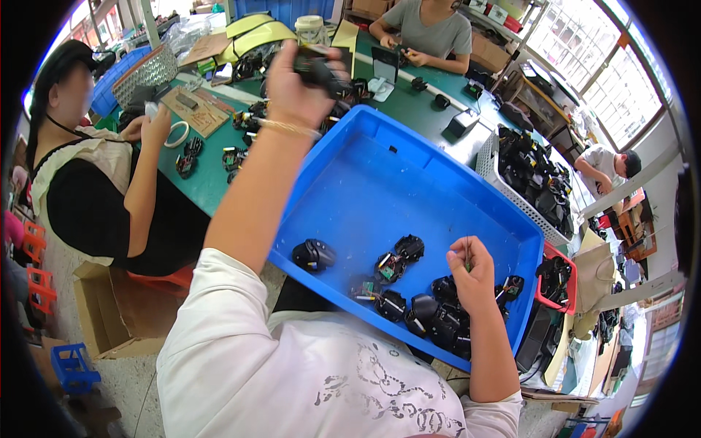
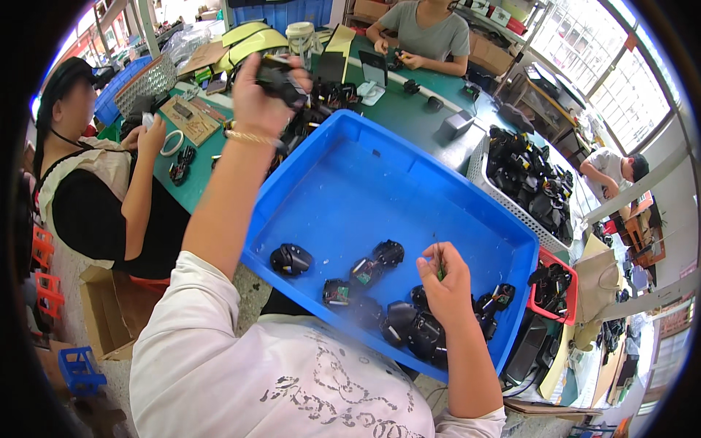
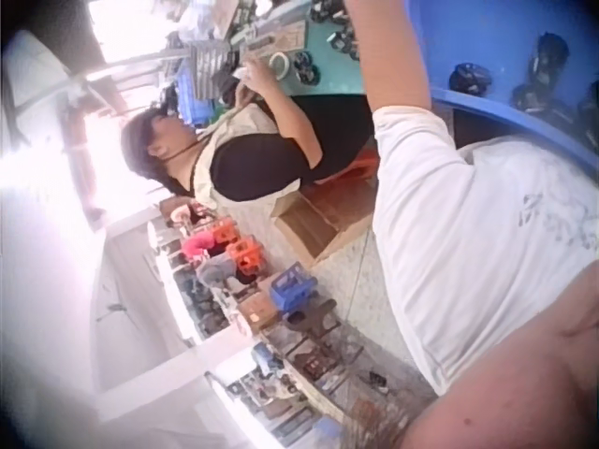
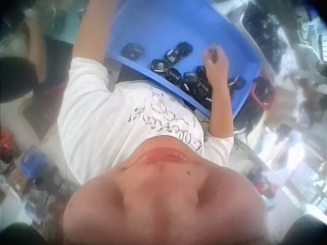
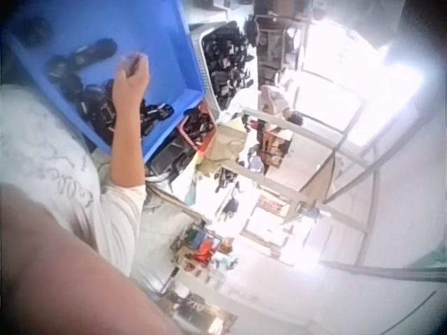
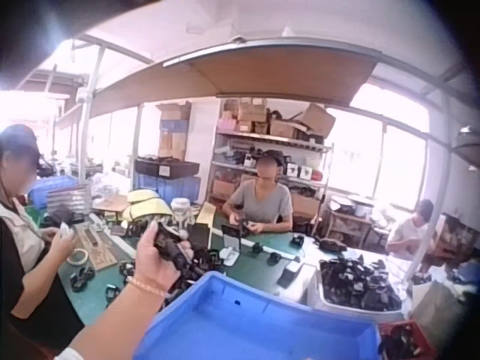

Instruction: The person assembles small electronic components and wiring into plastic device housings by hand.

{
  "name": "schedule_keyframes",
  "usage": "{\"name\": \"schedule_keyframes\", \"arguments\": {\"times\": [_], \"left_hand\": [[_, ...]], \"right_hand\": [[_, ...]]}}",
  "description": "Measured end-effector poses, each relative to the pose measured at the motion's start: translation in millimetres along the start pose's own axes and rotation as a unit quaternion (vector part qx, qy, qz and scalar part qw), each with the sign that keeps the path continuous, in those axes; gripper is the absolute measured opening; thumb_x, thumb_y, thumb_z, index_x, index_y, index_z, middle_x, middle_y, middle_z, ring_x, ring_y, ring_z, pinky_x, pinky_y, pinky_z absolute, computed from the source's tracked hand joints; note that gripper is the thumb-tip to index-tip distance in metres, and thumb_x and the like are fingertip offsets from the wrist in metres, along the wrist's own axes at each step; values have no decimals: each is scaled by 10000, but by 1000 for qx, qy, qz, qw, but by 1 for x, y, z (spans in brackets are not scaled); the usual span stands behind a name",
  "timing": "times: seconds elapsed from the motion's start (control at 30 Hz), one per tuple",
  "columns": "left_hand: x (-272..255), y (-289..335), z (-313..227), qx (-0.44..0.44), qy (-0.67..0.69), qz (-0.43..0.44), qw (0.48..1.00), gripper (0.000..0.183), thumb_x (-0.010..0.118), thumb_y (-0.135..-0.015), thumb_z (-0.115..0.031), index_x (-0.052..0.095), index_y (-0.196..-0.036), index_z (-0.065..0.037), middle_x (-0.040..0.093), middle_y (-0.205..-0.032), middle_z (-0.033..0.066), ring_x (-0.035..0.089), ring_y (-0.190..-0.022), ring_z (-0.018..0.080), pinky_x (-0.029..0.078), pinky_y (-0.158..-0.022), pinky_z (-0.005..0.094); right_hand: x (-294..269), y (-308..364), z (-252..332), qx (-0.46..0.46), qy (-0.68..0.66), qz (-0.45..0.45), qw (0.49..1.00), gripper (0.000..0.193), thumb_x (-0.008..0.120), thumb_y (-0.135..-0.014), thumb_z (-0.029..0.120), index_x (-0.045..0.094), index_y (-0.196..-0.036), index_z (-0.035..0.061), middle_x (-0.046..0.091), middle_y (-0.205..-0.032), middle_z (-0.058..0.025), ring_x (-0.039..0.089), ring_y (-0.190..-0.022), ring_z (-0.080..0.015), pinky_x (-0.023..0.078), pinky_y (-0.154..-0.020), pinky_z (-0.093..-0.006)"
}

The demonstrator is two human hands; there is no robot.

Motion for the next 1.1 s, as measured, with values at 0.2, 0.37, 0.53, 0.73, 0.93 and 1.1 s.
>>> {"name": "schedule_keyframes", "arguments": {"times": [0.2,0.37,0.53,0.73,0.93,1.1], "left_hand": [[-157,12,-143,127,-212,-264,932,393,461,-942,-370,426,-1047,8,560,-861,180,540,-672,247,482,-641,372],[-208,15,-158,123,-321,-346,873,294,510,-931,-331,476,-970,-42,617,-767,145,578,-605,196,491,-565,301],[-217,-10,-172,136,-685,-288,655,474,588,-868,-437,568,-900,36,655,-880,197,654,-759,245,501,-712,313],[-223,-47,-147,-7,-887,-171,429,616,468,-883,-520,614,-1030,60,618,-1041,254,569,-1041,360,397,-919,393],[-139,-61,-132,174,-858,-112,471,538,635,-836,-360,533,-1048,124,628,-949,210,608,-872,275,464,-789,354],[-13,-12,76,38,-791,85,605,293,605,-878,-218,547,-1115,-56,592,-1051,70,564,-929,155,448,-834,290]], "right_hand": [[1,-4,-1,11,5,16,1000,118,620,-827,83,521,-859,26,394,-652,45,358,-604,-50,314,-538,-222],[2,-3,-16,23,13,21,999,115,626,-815,92,538,-848,26,403,-642,38,371,-599,-60,326,-543,-236],[0,-7,-21,29,78,4,996,131,624,-797,98,532,-847,19,430,-643,-19,403,-609,-104,361,-564,-266],[-43,-21,-18,-17,77,-91,993,132,562,-869,114,521,-848,-10,510,-726,-63,453,-688,-109,403,-639,-267],[-124,-6,-5,-110,-149,-280,942,168,492,-912,160,604,-903,34,432,-607,30,386,-535,-38,285,-490,-200],[-126,-4,-4,-127,-250,-277,919,296,379,-994,287,505,-967,21,469,-639,-10,451,-525,-83,395,-515,-203]]}}
Point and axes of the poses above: each hand's wrist, its own y-axis away from the middle knuckle, its own x-axis out of the palm, z = x × y, the point moved 10 cm from there along -y, towards the middle knuckle
